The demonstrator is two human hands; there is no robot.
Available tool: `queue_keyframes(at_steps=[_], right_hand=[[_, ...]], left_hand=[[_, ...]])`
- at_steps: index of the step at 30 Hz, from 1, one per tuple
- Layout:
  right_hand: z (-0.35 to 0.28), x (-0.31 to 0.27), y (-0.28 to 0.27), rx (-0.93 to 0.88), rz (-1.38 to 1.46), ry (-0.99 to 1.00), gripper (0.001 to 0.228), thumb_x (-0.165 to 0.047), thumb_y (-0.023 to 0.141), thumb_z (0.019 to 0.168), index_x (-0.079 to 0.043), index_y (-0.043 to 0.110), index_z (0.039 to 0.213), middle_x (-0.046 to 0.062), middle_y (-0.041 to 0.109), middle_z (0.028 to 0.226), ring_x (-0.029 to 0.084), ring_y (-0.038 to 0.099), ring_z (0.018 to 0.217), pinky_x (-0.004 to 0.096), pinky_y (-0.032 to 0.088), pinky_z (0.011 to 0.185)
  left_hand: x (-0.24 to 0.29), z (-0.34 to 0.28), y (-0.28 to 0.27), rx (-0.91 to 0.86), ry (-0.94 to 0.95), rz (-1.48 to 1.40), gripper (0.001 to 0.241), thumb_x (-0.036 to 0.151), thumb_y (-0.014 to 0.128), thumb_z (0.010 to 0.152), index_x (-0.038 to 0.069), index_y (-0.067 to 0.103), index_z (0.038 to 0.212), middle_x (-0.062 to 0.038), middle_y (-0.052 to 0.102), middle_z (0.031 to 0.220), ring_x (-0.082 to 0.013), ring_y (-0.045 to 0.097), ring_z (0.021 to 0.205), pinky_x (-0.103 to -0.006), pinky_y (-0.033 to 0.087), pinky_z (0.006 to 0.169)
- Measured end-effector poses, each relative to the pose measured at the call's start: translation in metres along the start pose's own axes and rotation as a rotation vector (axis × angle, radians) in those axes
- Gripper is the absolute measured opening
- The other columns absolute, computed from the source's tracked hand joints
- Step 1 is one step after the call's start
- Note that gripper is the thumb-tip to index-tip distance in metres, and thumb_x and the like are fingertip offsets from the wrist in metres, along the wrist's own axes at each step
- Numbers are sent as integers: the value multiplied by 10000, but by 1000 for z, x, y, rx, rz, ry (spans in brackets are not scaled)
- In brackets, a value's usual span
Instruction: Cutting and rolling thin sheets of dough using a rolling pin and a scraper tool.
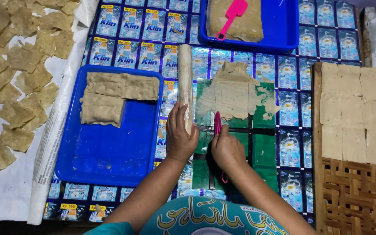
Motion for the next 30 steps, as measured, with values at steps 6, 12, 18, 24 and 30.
queue_keyframes(at_steps=[6, 12, 18, 24, 30], right_hand=[[24, 0, 7, -2, -40, 35, 406, -331, 297, 1003, -91, 387, 1318, 261, 729, 1047, 507, 689, 1089, 611, 530, 960], [41, -11, -11, 11, 11, 32, 417, -316, 290, 1005, -66, 382, 1326, 284, 711, 1082, 526, 664, 1117, 627, 518, 970], [66, -20, -22, 59, 36, 4, 403, -294, 326, 995, -34, 418, 1290, 317, 702, 1063, 558, 659, 1096, 653, 513, 948], [110, -23, -25, 100, 24, -9, 397, -293, 330, 993, -33, 408, 1283, 314, 704, 1038, 556, 667, 1079, 661, 516, 920], [126, -27, -49, 108, -20, -101, 419, -299, 372, 990, -1, 427, 1280, 331, 695, 1038, 570, 663, 1064, 681, 506, 895]], left_hand=[[2, 1, -4, -15, -5, -23, 584, 117, 623, 878, 73, 486, 1444, -234, 421, 1518, -445, 439, 1409, -563, 383, 1133], [0, 1, -1, -6, -7, -11, 589, 136, 622, 881, 86, 489, 1453, -217, 420, 1529, -421, 438, 1419, -549, 378, 1144], [1, 3, -2, 6, 0, -12, 581, 126, 629, 868, 74, 508, 1434, -223, 443, 1508, -423, 460, 1399, -539, 388, 1139], [0, 4, -1, 17, 4, 4, 590, 125, 635, 853, 72, 517, 1428, -220, 447, 1512, -419, 465, 1397, -538, 392, 1139], [0, 4, 0, 11, 2, 10, 594, 119, 631, 856, 80, 507, 1435, -216, 447, 1510, -415, 462, 1399, -534, 389, 1144]])
Point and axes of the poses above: each hand's wrist, its own z-axis towards the middle knuckle, its own y-axis out of the palm, x = y × z, the point moved 1 cm from there along z, towards the middle knuckle
